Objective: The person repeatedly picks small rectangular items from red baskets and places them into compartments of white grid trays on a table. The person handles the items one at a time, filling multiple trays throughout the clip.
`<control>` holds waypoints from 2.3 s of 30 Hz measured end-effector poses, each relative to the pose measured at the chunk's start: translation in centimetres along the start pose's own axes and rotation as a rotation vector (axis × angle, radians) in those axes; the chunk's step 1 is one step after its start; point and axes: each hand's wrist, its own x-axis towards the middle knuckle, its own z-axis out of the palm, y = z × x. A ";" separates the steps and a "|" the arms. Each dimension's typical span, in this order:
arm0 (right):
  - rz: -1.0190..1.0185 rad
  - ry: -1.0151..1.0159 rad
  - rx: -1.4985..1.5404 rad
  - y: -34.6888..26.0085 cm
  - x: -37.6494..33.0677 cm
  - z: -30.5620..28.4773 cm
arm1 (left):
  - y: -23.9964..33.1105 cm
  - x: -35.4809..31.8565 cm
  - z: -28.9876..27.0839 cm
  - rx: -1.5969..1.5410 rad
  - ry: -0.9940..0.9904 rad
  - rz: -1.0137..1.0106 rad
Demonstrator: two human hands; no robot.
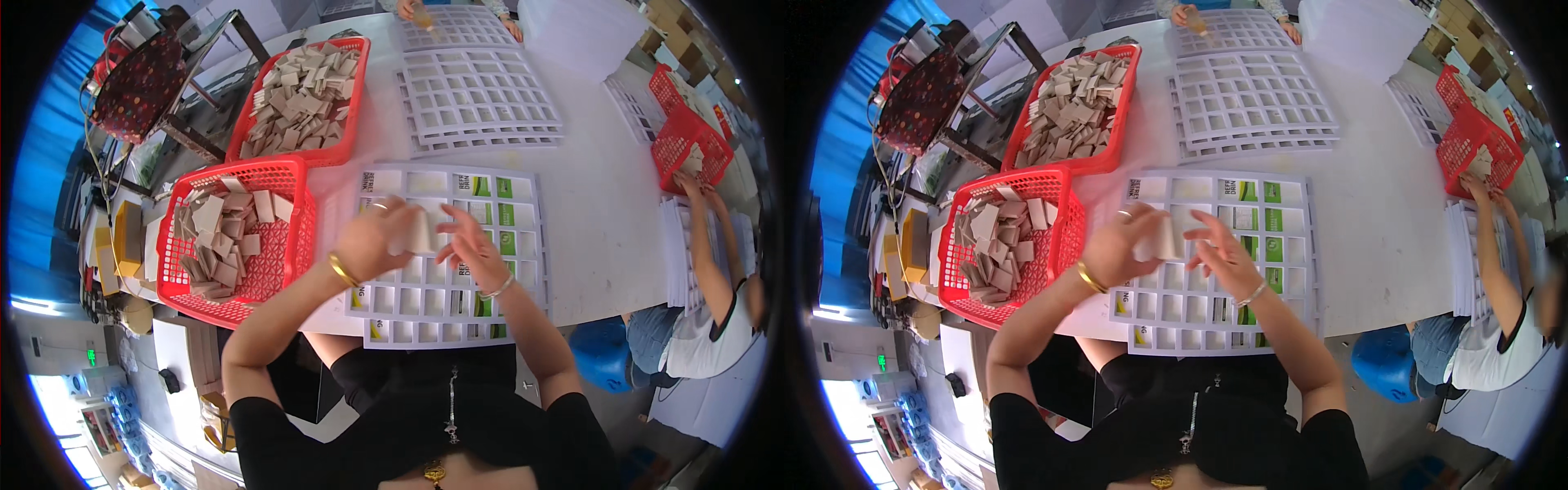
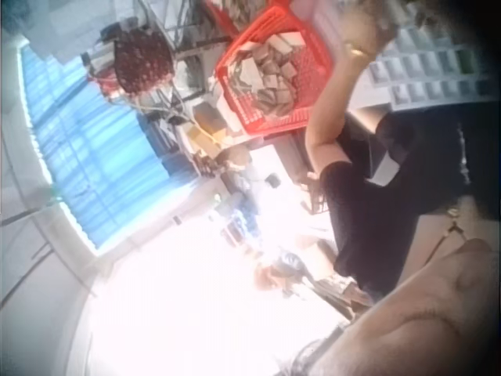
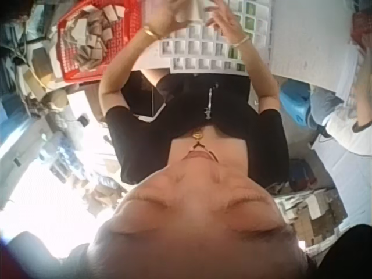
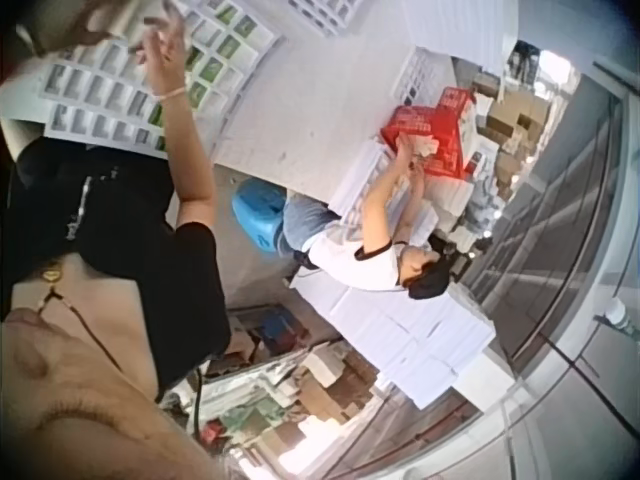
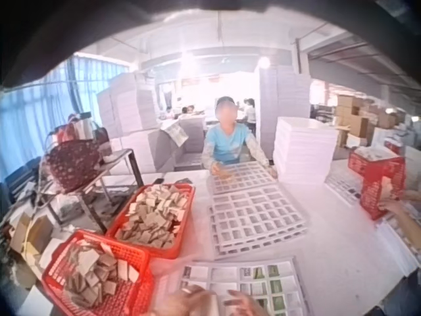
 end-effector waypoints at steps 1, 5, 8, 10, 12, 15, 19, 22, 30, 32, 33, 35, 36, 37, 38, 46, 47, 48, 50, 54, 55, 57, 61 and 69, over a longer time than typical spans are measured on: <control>-0.001 -0.013 0.002 -0.1 0.3 0.3 | 0.8 0.9 1.0 -0.066 -0.017 0.010; 0.050 0.009 0.098 0.5 0.5 -1.6 | 0.6 3.1 3.8 -0.211 -0.047 -0.066; 0.111 0.117 0.230 2.1 0.1 -3.2 | -0.4 4.0 5.8 -0.402 -0.105 -0.064; 0.139 0.189 0.273 2.8 -0.2 -3.8 | -0.8 4.8 6.3 -0.466 -0.105 -0.131; 0.139 0.283 0.190 3.3 -0.6 -4.8 | -3.2 5.0 8.6 -0.492 0.038 -0.155; 0.145 0.419 0.137 3.9 -1.3 -7.1 | -7.8 7.2 10.1 0.030 0.052 -0.191; 0.138 0.497 0.198 3.6 -1.7 -8.3 | -11.7 9.0 11.8 0.282 -0.144 -0.217; 0.130 0.500 0.195 3.9 -2.3 -9.1 | -13.1 9.8 12.6 0.263 -0.192 -0.197; 0.109 0.576 0.177 3.9 -0.7 -8.2 | -12.8 8.8 12.5 0.236 -0.199 0.012; 0.074 0.558 0.092 4.1 0.2 -7.9 | -12.1 7.9 12.4 0.307 -0.220 0.077; -0.023 0.546 -0.020 5.6 1.0 -8.3 | -12.0 7.4 12.3 0.317 -0.293 0.095; -0.217 0.519 -0.247 10.0 2.7 -9.8 | -12.1 6.9 12.8 0.293 -0.345 0.109; -0.222 0.502 -0.248 9.9 3.7 -9.3 | -12.6 6.5 13.1 0.268 -0.325 0.096; -0.226 0.489 -0.250 9.6 4.6 -8.4 | -12.7 6.2 13.1 0.241 -0.305 0.086; -0.231 0.475 -0.252 9.2 5.5 -7.6 | -13.1 6.0 12.8 0.118 -0.240 -0.020; 0.007 0.314 -0.721 9.0 9.0 -6.0 | -14.7 -0.7 11.3 0.141 0.450 -0.567; 0.011 0.297 -0.756 9.3 9.3 -5.9 | -15.0 -2.3 12.0 0.067 0.437 -0.655; 0.016 0.278 -0.787 9.6 9.7 -5.6 | -15.3 -4.1 12.8 -0.004 0.422 -0.744; 0.013 0.241 -0.766 10.0 10.4 -5.3 | -14.3 -5.8 12.8 -0.191 0.363 -0.875; 0.033 0.176 -0.910 9.2 11.0 -4.8 | -11.6 -7.0 12.0 -0.460 0.280 -0.939; -0.005 0.179 -0.951 9.2 10.8 -4.8 | -11.5 -7.3 12.3 -0.481 0.283 -0.930; -0.079 0.184 -1.031 9.5 9.7 -5.3 | -10.5 -7.9 13.4 -0.545 0.301 -0.897; -0.398 0.216 -1.316 9.8 8.5 -5.9 | -9.0 -8.0 14.8 -0.558 0.313 -0.845; -0.496 0.103 -1.272 7.9 6.5 -3.4 | -6.6 -6.5 10.4 -0.234 0.506 -0.555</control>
